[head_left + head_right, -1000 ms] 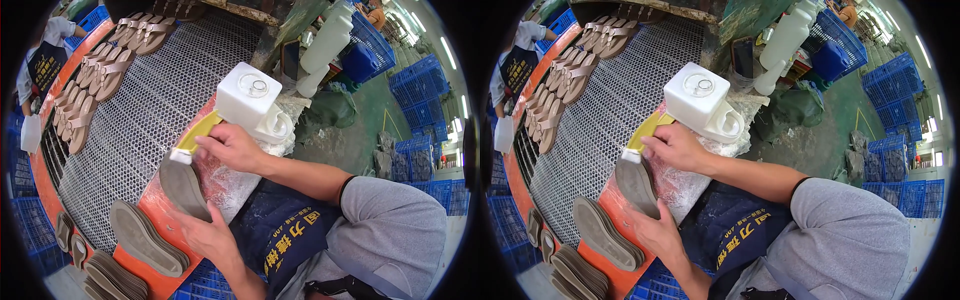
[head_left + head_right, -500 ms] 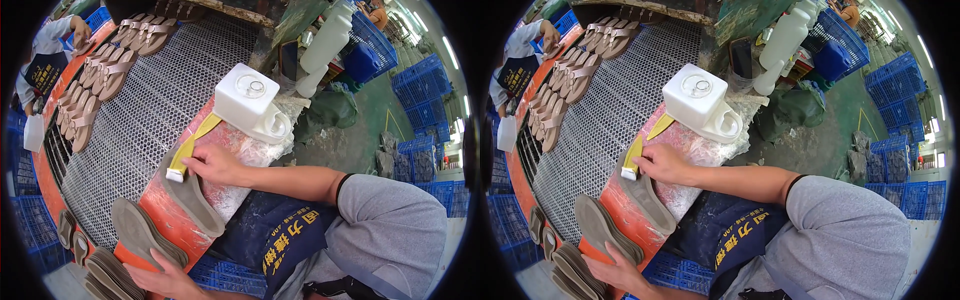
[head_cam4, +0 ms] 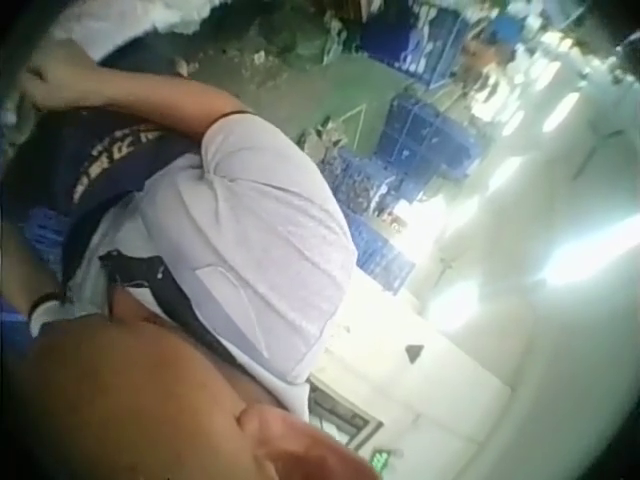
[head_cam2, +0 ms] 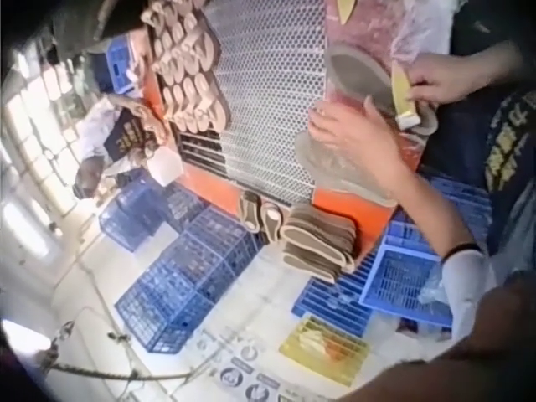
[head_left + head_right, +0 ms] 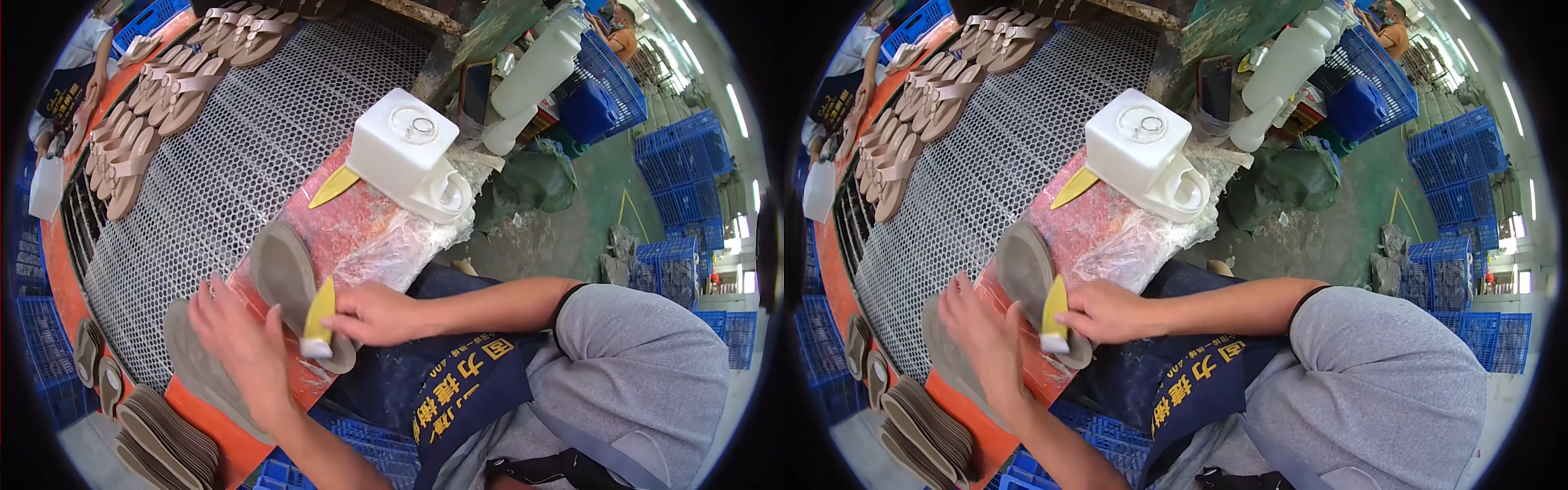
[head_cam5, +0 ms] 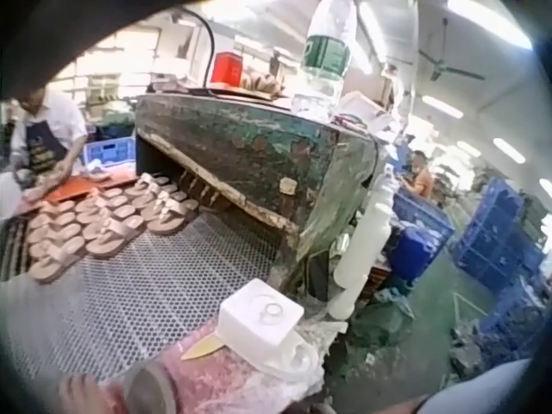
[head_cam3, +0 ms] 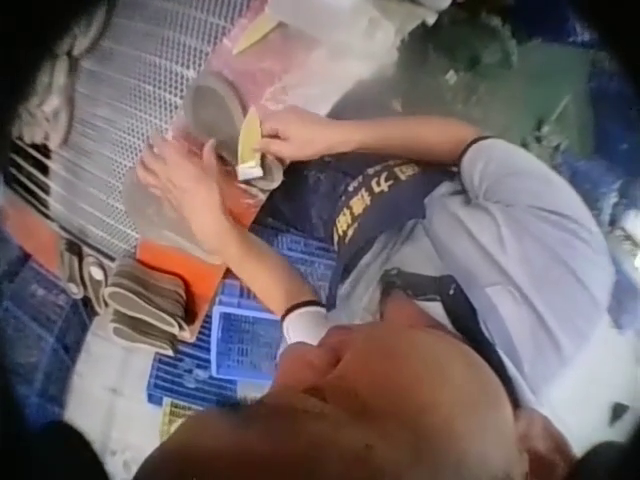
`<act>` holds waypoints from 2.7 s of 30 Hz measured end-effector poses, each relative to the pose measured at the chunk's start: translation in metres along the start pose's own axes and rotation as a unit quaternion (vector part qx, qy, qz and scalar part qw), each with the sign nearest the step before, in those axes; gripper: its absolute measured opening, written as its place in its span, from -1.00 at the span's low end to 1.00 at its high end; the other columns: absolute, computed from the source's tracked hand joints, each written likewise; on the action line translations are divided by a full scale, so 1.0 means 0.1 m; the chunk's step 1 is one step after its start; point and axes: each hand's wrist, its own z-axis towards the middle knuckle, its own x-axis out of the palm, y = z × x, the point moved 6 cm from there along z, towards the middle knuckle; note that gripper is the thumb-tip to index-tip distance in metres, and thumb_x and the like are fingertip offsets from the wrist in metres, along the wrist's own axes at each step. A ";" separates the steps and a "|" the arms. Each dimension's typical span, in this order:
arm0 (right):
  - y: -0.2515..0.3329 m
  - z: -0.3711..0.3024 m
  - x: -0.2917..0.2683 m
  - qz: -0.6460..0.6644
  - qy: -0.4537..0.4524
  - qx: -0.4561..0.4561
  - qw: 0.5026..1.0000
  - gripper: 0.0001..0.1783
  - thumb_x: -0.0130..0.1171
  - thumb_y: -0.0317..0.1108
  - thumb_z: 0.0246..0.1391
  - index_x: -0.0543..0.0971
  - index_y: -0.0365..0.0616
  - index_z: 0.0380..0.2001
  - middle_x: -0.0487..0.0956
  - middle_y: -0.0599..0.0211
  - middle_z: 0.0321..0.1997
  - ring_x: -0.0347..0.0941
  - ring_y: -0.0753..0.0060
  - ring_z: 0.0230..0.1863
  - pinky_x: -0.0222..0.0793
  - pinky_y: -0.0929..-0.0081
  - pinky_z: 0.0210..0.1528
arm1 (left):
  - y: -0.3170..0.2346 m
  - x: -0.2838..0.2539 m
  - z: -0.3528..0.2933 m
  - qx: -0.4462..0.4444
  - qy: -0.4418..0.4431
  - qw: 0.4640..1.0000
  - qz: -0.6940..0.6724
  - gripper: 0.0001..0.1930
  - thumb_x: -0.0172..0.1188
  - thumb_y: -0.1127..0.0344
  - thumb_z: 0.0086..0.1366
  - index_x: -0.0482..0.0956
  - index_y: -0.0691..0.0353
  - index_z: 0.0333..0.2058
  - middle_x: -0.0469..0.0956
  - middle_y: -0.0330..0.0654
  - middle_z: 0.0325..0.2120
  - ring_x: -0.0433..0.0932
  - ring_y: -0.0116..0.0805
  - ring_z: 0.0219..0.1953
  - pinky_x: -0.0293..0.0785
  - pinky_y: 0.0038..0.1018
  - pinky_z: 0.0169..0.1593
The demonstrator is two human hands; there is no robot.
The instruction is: Apply adhesive to the bottom of shoe soles using a small brush.
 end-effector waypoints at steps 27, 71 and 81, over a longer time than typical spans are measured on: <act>-0.03 -0.13 -0.20 -0.006 0.023 -0.007 1.000 -0.70 0.18 -0.27 0.33 0.67 -0.18 -0.46 0.65 0.42 -0.54 0.40 0.45 -0.58 0.36 0.45 -0.44 | 0.12 0.34 -0.12 -0.060 0.001 0.998 0.026 -0.04 0.43 0.33 0.19 0.07 0.41 0.46 0.18 0.18 0.42 0.12 0.20 0.44 0.05 0.11 0.46; 0.51 1.54 -0.19 -0.119 0.128 -0.188 0.966 -0.68 0.21 -0.23 0.33 0.73 -0.09 -0.50 0.69 0.52 -0.56 0.44 0.53 -0.62 0.41 0.48 -0.47 | -0.04 0.46 -0.72 -0.143 -0.113 0.983 0.012 -0.16 0.20 0.25 0.40 -0.01 0.52 0.48 0.25 0.31 0.35 0.21 0.26 0.34 0.09 0.00 0.44; 0.23 1.46 -0.63 -0.059 -0.051 -0.058 0.995 -0.68 0.20 -0.24 0.33 0.74 -0.13 -0.46 0.71 0.47 -0.52 0.45 0.54 -0.60 0.41 0.50 -0.46 | -0.08 0.54 -0.74 -0.137 -0.112 0.984 0.020 -0.19 0.18 0.32 0.39 0.00 0.54 0.47 0.26 0.32 0.34 0.24 0.25 0.31 0.12 0.00 0.42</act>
